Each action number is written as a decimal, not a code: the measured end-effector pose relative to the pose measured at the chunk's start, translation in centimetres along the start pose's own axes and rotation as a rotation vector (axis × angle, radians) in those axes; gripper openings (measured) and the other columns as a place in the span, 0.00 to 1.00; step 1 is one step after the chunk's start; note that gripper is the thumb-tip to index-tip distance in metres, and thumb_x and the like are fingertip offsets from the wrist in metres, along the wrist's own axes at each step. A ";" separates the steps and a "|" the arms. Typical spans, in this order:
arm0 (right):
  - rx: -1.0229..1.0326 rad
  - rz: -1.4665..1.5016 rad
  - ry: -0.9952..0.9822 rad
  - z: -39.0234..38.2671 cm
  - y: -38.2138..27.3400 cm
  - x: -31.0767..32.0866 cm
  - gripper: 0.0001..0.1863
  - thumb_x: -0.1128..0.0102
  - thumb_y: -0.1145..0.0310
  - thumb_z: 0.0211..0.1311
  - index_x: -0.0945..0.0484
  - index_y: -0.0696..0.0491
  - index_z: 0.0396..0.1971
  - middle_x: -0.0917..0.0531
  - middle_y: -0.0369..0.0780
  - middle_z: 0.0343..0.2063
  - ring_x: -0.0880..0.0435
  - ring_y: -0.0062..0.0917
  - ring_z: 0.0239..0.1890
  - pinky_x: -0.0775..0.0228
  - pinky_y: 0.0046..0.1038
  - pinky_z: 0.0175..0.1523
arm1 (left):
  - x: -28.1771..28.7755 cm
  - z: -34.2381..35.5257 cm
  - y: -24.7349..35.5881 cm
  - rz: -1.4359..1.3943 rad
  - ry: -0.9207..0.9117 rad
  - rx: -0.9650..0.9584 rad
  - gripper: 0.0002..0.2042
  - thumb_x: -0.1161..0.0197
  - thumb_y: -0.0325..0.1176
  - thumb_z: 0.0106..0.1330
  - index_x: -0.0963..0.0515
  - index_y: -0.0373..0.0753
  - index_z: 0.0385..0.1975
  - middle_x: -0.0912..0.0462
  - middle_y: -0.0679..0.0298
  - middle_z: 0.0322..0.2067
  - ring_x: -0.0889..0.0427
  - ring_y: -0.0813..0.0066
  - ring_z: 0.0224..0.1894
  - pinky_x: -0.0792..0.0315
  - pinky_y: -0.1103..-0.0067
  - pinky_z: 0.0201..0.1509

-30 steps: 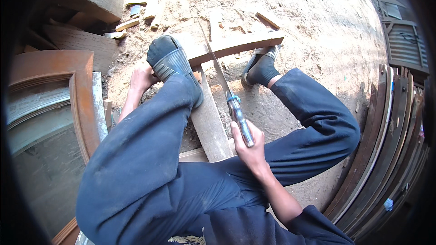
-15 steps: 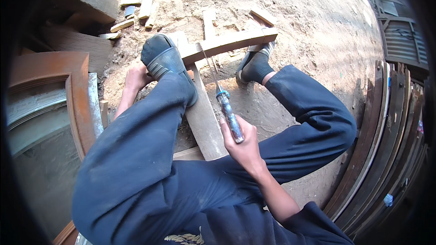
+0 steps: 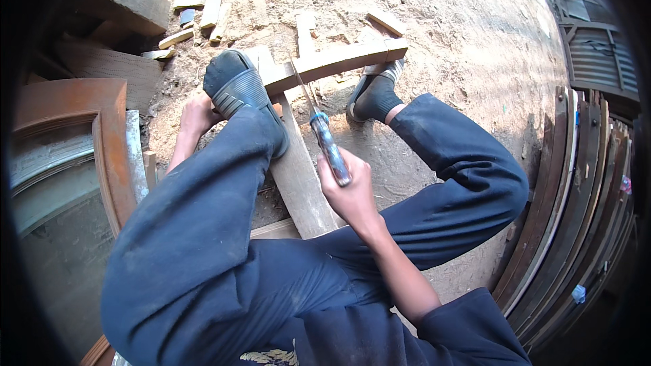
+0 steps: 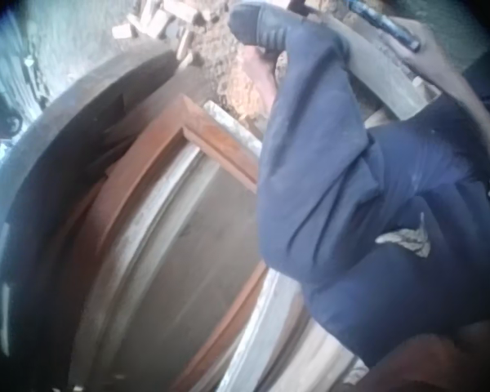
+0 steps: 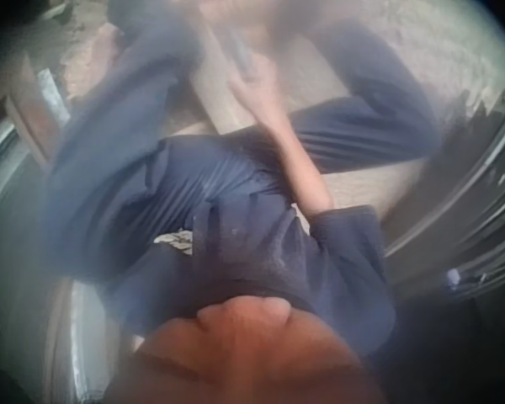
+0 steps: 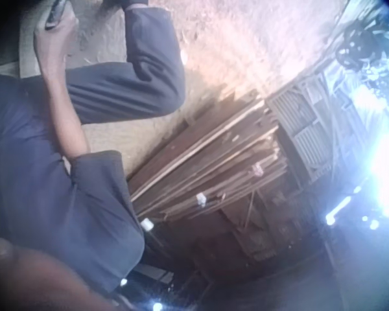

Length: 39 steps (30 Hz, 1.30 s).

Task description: The person sits on the ground and uses a hand saw to cut a small wooden plank resting between their feet. They hold the plank with one hand and saw with the other, producing sawdust as they work.

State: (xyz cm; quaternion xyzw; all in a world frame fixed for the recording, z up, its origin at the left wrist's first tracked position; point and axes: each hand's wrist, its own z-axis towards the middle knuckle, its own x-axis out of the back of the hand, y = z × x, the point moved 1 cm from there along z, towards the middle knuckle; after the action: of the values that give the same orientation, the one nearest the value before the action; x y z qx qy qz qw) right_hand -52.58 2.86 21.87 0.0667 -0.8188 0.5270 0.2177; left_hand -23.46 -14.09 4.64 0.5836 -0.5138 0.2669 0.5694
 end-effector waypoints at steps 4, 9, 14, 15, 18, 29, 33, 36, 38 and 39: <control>0.035 -0.018 -0.041 2.4 -0.5 -1.6 0.12 0.42 0.71 0.60 0.28 0.59 0.20 0.28 0.45 0.12 0.28 0.29 0.14 0.36 0.34 0.25 | 0.4 -0.1 -1.5 0.028 0.038 -0.033 0.20 0.22 0.40 0.43 0.20 0.38 0.34 0.19 0.51 0.35 0.19 0.50 0.40 0.24 0.62 0.45; -0.012 -0.041 -0.041 -1.4 0.1 1.2 0.12 0.41 0.71 0.61 0.27 0.59 0.21 0.32 0.40 0.12 0.34 0.19 0.17 0.39 0.30 0.25 | 2.1 -0.6 2.0 0.070 0.058 -0.101 0.21 0.22 0.40 0.41 0.20 0.38 0.34 0.19 0.50 0.35 0.19 0.50 0.41 0.23 0.62 0.45; 0.003 0.003 -0.024 2.5 -0.4 -1.7 0.11 0.42 0.70 0.59 0.27 0.60 0.20 0.28 0.46 0.11 0.29 0.28 0.13 0.36 0.34 0.25 | 2.8 -0.7 1.2 0.103 -0.034 -0.006 0.20 0.22 0.40 0.43 0.19 0.38 0.34 0.17 0.51 0.33 0.18 0.50 0.39 0.23 0.63 0.45; 0.014 0.004 -0.025 2.3 -0.6 -1.8 0.12 0.42 0.70 0.59 0.27 0.60 0.20 0.28 0.45 0.11 0.29 0.27 0.13 0.36 0.33 0.25 | 2.4 -0.7 0.9 0.068 -0.016 -0.035 0.20 0.22 0.40 0.43 0.19 0.38 0.34 0.17 0.51 0.34 0.18 0.49 0.39 0.23 0.62 0.45; 0.037 -0.016 -0.018 1.2 -0.1 -0.9 0.13 0.42 0.70 0.60 0.28 0.60 0.19 0.29 0.44 0.11 0.29 0.25 0.14 0.36 0.33 0.25 | 1.0 -0.1 1.0 0.067 0.166 -0.188 0.19 0.23 0.39 0.43 0.19 0.39 0.34 0.18 0.50 0.34 0.18 0.48 0.38 0.23 0.62 0.44; 0.009 0.017 -0.026 2.0 0.4 -1.2 0.12 0.42 0.70 0.61 0.27 0.60 0.21 0.30 0.42 0.12 0.31 0.21 0.15 0.37 0.32 0.25 | 1.8 -0.6 1.4 0.034 0.155 -0.195 0.23 0.22 0.40 0.43 0.21 0.37 0.37 0.18 0.50 0.37 0.20 0.49 0.44 0.24 0.62 0.47; -0.046 0.043 -0.072 -1.9 0.2 0.8 0.14 0.41 0.70 0.63 0.29 0.58 0.19 0.35 0.32 0.12 0.39 0.12 0.17 0.45 0.25 0.23 | 2.4 -0.8 0.3 0.105 0.023 -0.026 0.23 0.23 0.40 0.43 0.20 0.37 0.37 0.18 0.51 0.37 0.21 0.50 0.45 0.25 0.63 0.47; -0.002 -0.001 -0.001 -0.4 0.4 -0.1 0.14 0.41 0.70 0.63 0.29 0.59 0.19 0.33 0.35 0.11 0.36 0.14 0.17 0.42 0.26 0.23 | 2.2 -0.2 1.8 0.110 -0.053 -0.015 0.22 0.22 0.41 0.42 0.20 0.39 0.37 0.18 0.51 0.37 0.20 0.51 0.45 0.25 0.63 0.48; 0.058 -0.040 0.012 2.3 0.6 -1.5 0.12 0.42 0.70 0.62 0.27 0.59 0.20 0.31 0.41 0.11 0.32 0.18 0.15 0.37 0.30 0.25 | 2.0 -0.2 2.0 0.044 0.052 -0.125 0.22 0.22 0.41 0.42 0.20 0.39 0.37 0.18 0.51 0.36 0.20 0.51 0.44 0.25 0.63 0.47; 0.057 -0.015 0.010 2.4 0.5 -2.0 0.12 0.42 0.70 0.62 0.27 0.59 0.20 0.31 0.41 0.11 0.32 0.19 0.14 0.38 0.30 0.25 | 2.5 -0.6 1.7 0.029 0.108 -0.170 0.22 0.22 0.40 0.42 0.20 0.39 0.37 0.18 0.51 0.36 0.20 0.51 0.44 0.24 0.63 0.47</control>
State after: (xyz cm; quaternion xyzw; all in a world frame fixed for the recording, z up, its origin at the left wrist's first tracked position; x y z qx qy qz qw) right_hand -51.67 0.67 19.72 0.0764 -0.8018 0.5488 0.2237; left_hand -23.96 -13.99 7.69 0.5107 -0.5114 0.2615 0.6397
